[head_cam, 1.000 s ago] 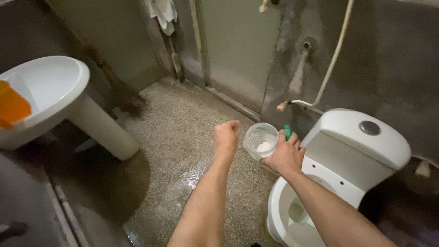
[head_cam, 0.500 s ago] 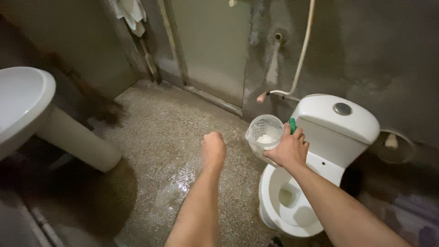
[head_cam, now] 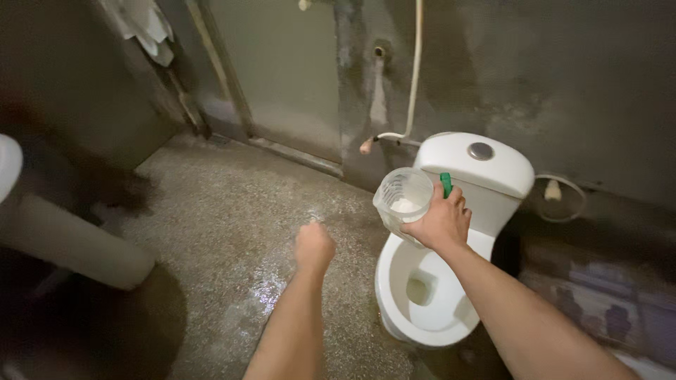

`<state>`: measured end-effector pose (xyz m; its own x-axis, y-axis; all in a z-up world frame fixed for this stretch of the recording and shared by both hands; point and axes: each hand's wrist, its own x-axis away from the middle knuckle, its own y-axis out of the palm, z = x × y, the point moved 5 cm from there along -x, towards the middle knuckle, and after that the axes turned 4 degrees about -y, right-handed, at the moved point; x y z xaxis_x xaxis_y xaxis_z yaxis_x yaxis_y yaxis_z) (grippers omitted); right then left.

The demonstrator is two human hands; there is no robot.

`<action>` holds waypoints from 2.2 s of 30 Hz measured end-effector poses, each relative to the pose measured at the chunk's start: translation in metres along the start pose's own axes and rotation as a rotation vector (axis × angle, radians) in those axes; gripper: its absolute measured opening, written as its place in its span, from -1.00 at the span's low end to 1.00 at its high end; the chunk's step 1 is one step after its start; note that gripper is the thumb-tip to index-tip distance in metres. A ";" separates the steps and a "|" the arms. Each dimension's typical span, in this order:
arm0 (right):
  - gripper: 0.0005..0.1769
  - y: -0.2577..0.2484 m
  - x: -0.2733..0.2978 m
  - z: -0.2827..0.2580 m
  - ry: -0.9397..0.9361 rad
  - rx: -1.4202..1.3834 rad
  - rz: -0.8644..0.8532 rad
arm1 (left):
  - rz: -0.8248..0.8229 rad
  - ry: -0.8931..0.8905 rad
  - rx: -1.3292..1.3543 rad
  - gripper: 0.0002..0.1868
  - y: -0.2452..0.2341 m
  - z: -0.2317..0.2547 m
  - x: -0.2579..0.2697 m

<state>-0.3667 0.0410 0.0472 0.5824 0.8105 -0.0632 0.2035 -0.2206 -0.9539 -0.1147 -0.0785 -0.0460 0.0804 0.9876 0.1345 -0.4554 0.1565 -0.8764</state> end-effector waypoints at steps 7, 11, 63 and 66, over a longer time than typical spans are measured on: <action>0.46 -0.009 0.003 0.024 0.040 0.013 -0.021 | -0.088 -0.057 0.044 -0.76 0.014 0.018 0.012; 0.46 -0.019 0.001 0.037 0.057 -0.002 0.003 | -0.074 0.074 0.019 -0.79 0.019 0.036 0.012; 0.39 -0.115 0.049 0.262 0.469 0.044 0.210 | -0.306 0.704 0.273 -0.69 0.126 0.313 0.086; 0.45 -0.118 0.048 0.286 0.495 0.044 0.152 | -0.308 0.713 0.285 -0.76 0.138 0.332 0.094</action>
<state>-0.5876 0.2615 0.0727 0.9077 0.4145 -0.0659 0.0605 -0.2845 -0.9568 -0.4646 0.0388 -0.0011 0.7378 0.6724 -0.0597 -0.5208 0.5108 -0.6840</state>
